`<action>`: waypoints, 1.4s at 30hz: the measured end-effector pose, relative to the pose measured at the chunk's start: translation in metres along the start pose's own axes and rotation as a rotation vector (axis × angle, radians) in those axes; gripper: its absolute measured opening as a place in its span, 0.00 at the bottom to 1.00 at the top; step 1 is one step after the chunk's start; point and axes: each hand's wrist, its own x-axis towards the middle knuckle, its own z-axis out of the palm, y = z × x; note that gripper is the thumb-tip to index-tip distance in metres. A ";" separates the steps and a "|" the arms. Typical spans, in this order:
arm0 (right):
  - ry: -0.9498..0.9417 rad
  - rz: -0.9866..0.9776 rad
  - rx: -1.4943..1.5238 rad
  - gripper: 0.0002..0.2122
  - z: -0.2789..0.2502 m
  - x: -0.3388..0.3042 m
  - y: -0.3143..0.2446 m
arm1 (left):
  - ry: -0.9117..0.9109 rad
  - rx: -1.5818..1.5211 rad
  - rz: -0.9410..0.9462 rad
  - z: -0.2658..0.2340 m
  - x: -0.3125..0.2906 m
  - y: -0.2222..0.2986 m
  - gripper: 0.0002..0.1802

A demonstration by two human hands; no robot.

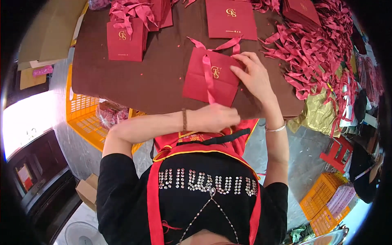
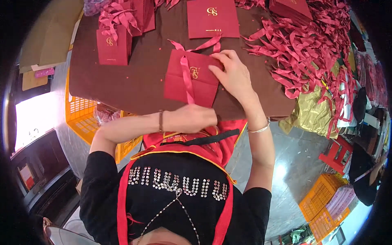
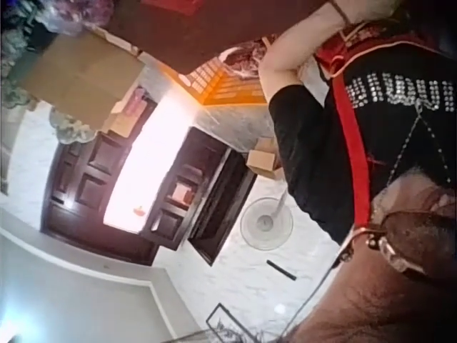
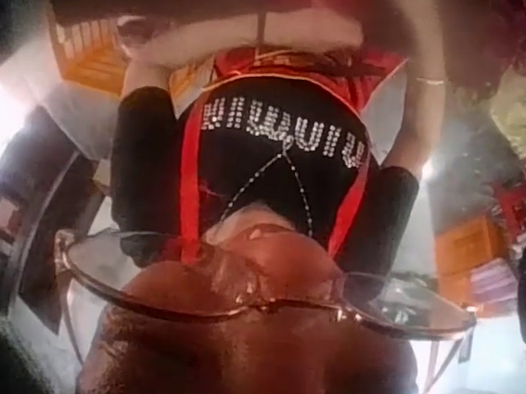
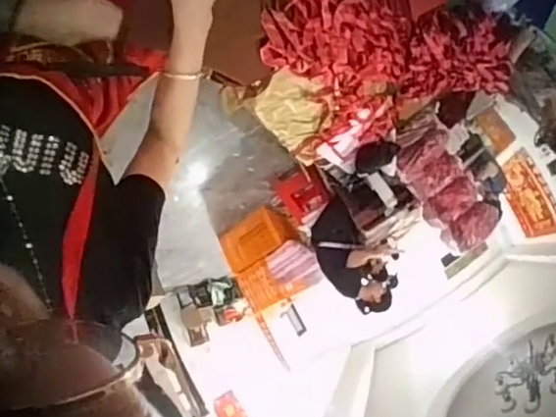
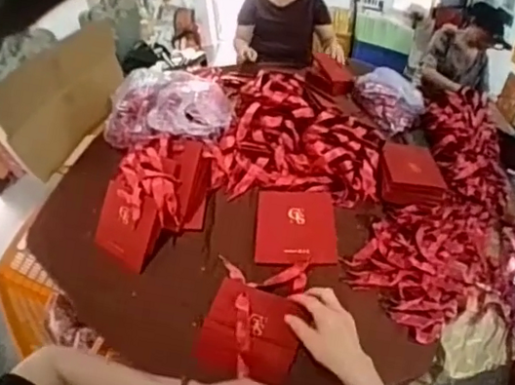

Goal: The person ties decorative pink ribbons onto red gift boxes by hand.

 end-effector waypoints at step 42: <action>-0.290 0.418 0.669 0.10 0.000 -0.004 0.006 | 0.720 0.360 -0.606 -0.023 0.007 -0.047 0.03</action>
